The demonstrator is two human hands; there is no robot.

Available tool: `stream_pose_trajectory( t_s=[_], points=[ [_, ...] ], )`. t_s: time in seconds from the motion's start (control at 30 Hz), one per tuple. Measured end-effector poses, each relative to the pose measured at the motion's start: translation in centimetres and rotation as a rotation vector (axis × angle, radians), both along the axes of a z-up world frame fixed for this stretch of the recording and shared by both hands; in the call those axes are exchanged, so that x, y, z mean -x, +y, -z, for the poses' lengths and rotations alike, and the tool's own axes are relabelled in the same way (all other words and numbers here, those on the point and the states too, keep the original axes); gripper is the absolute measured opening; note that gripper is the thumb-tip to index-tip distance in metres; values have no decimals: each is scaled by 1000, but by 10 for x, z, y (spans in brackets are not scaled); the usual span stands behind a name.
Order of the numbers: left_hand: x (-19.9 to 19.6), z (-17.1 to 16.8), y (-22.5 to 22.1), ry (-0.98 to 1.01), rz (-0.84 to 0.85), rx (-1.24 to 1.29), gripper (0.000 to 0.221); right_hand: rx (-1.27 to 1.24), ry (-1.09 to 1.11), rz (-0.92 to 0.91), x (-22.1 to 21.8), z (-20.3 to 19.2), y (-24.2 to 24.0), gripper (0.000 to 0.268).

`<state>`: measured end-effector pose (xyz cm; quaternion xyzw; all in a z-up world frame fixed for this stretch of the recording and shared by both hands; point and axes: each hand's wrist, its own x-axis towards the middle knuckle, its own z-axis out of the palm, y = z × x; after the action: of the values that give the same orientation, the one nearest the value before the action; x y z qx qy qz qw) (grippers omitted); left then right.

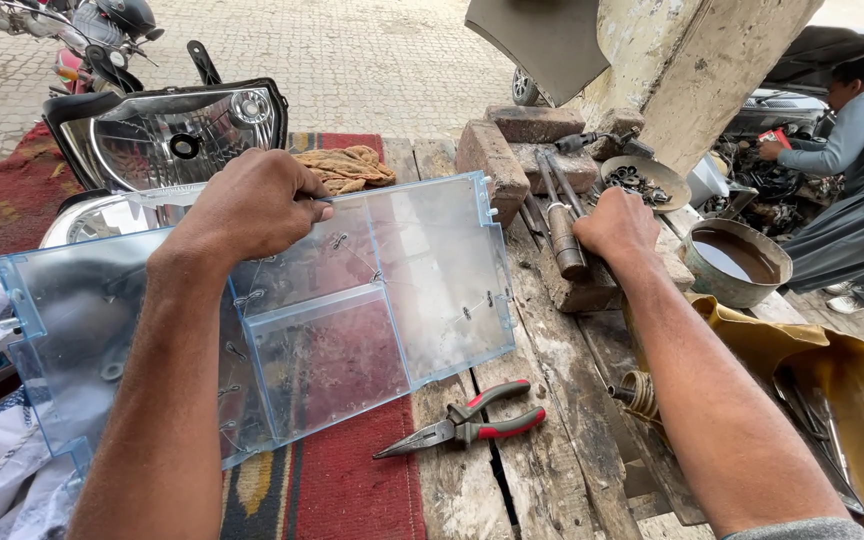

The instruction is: Melting and joining seams on a clear plastic headlight lens using a heated metal tool.

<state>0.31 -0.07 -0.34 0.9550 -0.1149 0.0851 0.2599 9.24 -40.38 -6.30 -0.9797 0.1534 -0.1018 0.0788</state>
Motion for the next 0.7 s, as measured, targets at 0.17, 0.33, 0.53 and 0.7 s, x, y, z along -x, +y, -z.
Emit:
stream_pose_trajectory(
  t_s=[0.17,0.33,0.53,0.7],
  points=[
    [-5,4,4,0,-1,0,29,-39,24,26,5,-7,7,50],
    [-7,5,3,-19,11,22,29,-61,66,28,10,-8,9,54],
    [-5,7,5,-45,28,34,28,-114,71,17,-15,14,-16,59],
    [-3,6,6,-35,22,39,29,-115,80,21,-32,28,-30,62]
  ],
)
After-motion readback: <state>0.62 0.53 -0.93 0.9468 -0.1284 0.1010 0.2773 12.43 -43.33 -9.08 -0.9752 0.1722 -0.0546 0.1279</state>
